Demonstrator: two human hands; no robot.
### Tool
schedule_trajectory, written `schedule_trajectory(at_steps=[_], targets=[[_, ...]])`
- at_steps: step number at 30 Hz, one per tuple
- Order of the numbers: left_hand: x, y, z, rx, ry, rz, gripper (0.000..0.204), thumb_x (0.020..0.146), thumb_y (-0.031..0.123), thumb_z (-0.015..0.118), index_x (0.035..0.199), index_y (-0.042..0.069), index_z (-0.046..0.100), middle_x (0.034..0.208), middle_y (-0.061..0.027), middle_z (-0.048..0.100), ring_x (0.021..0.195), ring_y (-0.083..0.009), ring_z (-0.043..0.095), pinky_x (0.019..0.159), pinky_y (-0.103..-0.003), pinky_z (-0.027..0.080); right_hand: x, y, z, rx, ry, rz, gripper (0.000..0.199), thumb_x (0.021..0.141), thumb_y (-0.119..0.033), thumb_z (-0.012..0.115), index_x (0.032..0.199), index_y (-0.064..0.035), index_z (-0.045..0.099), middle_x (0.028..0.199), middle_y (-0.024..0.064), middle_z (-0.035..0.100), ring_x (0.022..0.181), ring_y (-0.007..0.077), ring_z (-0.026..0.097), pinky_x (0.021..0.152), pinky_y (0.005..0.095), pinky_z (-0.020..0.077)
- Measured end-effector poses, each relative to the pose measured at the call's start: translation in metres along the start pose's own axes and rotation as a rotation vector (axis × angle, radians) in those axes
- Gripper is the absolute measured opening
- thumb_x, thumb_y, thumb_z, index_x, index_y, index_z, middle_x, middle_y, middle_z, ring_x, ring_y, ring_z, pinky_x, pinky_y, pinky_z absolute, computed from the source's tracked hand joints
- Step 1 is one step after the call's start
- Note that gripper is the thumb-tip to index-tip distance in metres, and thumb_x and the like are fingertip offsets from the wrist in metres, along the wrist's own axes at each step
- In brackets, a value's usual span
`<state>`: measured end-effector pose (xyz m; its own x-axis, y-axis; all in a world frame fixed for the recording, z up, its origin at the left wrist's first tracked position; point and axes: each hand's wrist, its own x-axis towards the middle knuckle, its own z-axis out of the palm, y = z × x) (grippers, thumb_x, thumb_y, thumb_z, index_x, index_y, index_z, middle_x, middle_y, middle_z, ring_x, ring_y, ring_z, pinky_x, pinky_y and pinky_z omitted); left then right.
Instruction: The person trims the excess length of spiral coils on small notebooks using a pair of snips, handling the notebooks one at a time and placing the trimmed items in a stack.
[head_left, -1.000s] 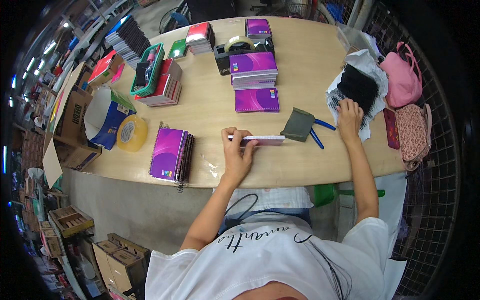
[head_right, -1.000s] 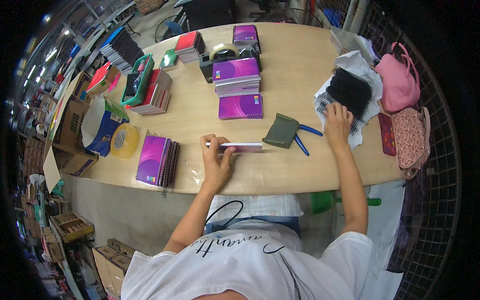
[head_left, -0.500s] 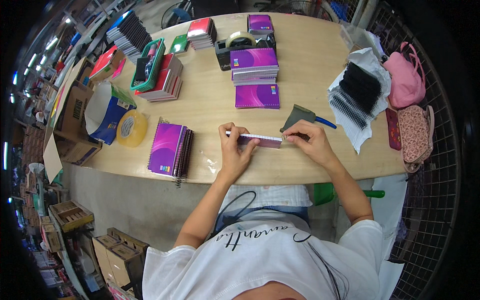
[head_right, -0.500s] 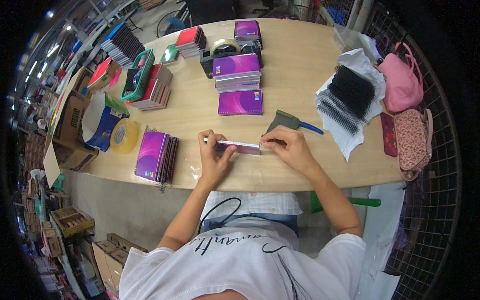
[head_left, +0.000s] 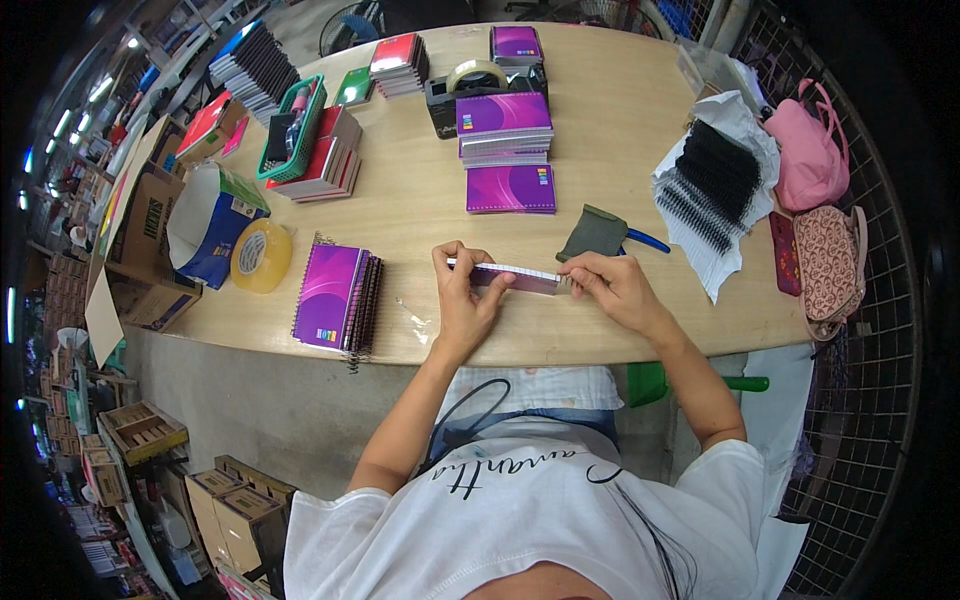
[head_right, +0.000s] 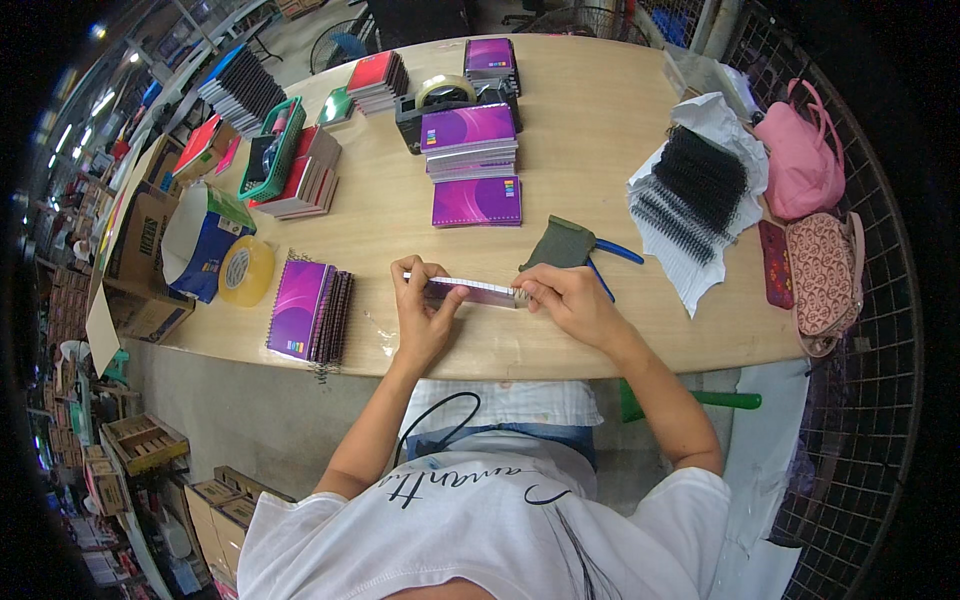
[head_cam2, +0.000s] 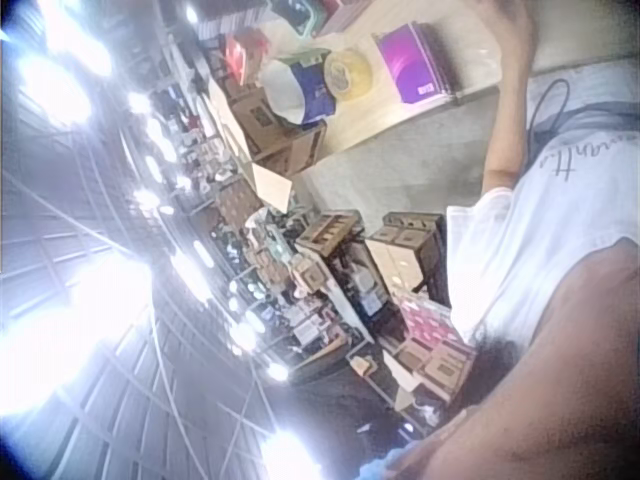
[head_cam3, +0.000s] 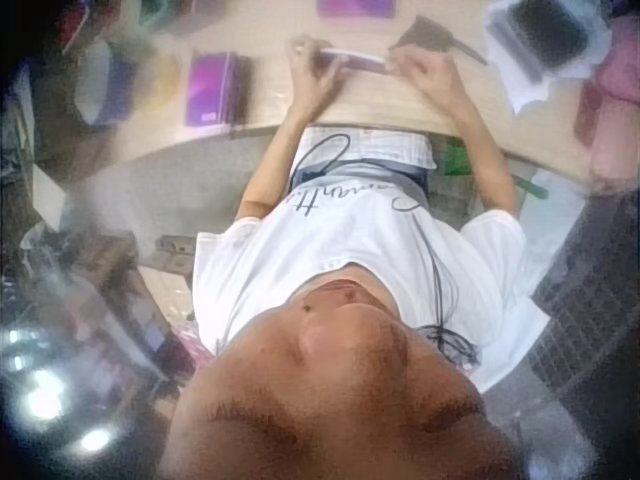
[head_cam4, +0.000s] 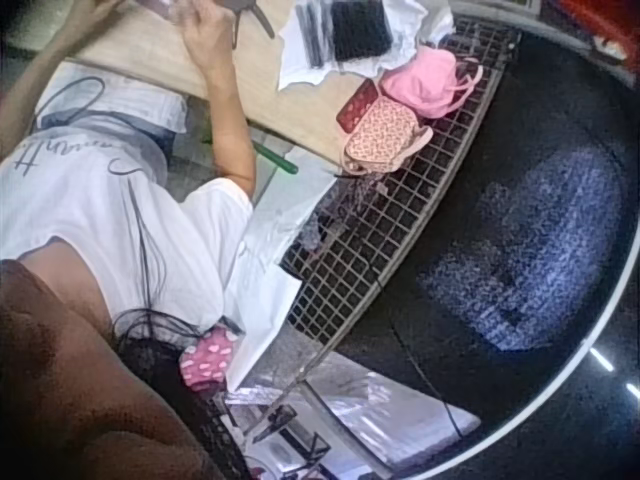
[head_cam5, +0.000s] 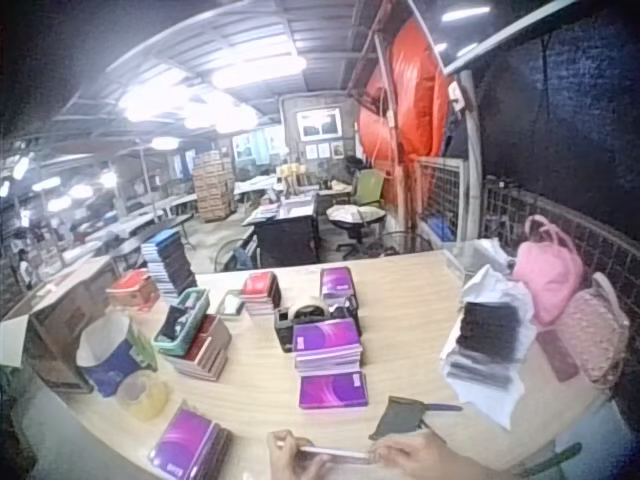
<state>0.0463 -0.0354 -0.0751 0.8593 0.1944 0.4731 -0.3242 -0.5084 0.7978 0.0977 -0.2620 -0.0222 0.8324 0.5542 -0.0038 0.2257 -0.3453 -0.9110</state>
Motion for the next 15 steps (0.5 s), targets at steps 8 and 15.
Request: schedule_trajectory(at_steps=[8,15], targets=[[-0.001,0.001,0.002,0.004,-0.011,0.017,0.033,0.075,0.012,0.079,0.094,0.000,0.056,0.097,-0.0131,0.047,0.100,-0.0275,0.040,0.079,-0.037,0.043,0.000,-0.006,0.013,-0.367,0.111,-0.262,0.022,0.086,-0.019,0.067,0.098,-0.0021,0.059,0.087,0.0096,0.061,0.084,0.0306,0.064,0.071,0.0393,0.0498],[-0.003,-0.004,0.004,0.025,0.001,0.053,0.033,0.076,0.011,0.079,0.095,0.001,0.054,0.101,-0.0101,0.038,0.094,-0.0232,0.043,0.080,-0.032,0.042,0.001,-0.012,0.018,-0.350,0.097,-0.237,0.022,0.087,-0.024,0.066,0.088,-0.0025,0.062,0.099,0.0097,0.060,0.094,0.0298,0.062,0.075,0.0418,0.0491]])
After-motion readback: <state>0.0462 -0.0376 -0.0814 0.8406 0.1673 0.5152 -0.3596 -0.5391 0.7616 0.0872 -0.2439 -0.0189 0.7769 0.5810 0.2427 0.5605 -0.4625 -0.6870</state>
